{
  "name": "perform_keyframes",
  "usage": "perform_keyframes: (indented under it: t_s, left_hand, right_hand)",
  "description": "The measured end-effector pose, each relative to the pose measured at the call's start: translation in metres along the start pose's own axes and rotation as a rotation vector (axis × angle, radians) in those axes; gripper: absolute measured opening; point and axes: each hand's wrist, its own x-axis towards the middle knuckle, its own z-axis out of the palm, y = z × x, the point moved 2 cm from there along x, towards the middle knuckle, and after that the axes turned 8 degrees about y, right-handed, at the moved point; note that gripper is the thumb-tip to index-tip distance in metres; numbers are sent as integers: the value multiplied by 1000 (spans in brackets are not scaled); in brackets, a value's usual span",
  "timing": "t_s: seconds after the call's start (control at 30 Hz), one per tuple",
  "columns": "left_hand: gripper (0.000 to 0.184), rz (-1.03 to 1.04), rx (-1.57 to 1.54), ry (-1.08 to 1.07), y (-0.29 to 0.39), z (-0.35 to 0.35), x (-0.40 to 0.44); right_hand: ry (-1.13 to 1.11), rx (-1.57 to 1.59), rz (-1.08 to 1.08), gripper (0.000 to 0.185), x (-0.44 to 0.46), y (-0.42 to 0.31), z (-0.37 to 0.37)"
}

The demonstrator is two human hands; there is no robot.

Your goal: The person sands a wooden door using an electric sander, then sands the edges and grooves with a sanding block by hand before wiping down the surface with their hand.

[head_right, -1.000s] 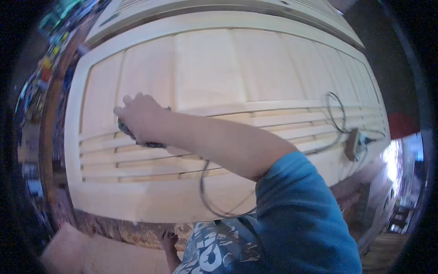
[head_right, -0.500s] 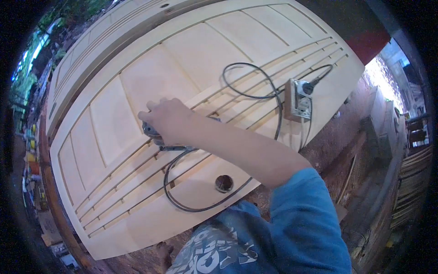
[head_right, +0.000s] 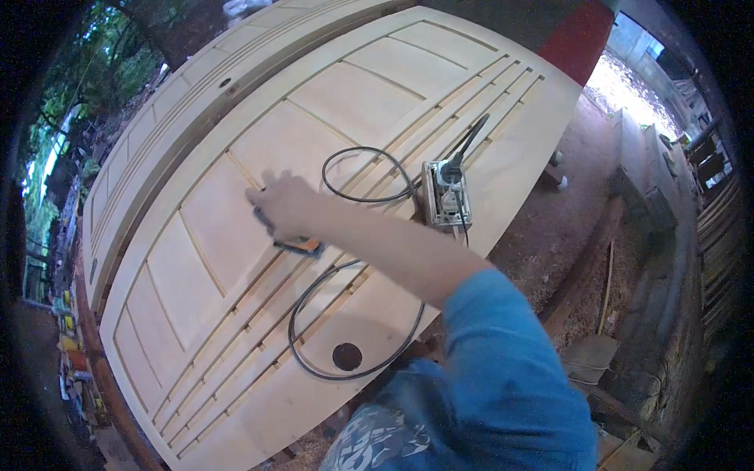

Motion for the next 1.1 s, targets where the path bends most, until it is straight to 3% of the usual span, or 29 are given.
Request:
perform_keyframes:
  t_s: [0.13,0.33,0.43,0.53,0.63,0.73,1.1]
  left_hand:
    - [35,47,-5,-39,19,4,10]
    - [34,97,-38,-95,33,-7,22]
    - [33,104,-61,-115,31,-17,26]
    - [32,116,-72,-140,32,-25,32]
    - [31,126,-82,-163,31,-32,36]
    - [30,150,-78,-197,34,-36,43]
    - [28,254,4,-319,64,-45,47]
  right_hand:
    - [-42,-18,-176,72,24,-46,28]
    - [80,38,-108,73,37,-102,51]
    - [-6,2,-45,73,42,-120,48]
    - [-160,9,83,85,44,-133,33]
    - [-177,-6,117,82,44,-136,32]
    - [-102,-36,135,69,44,-133,45]
    - [31,-19,334,70,11,-136,47]
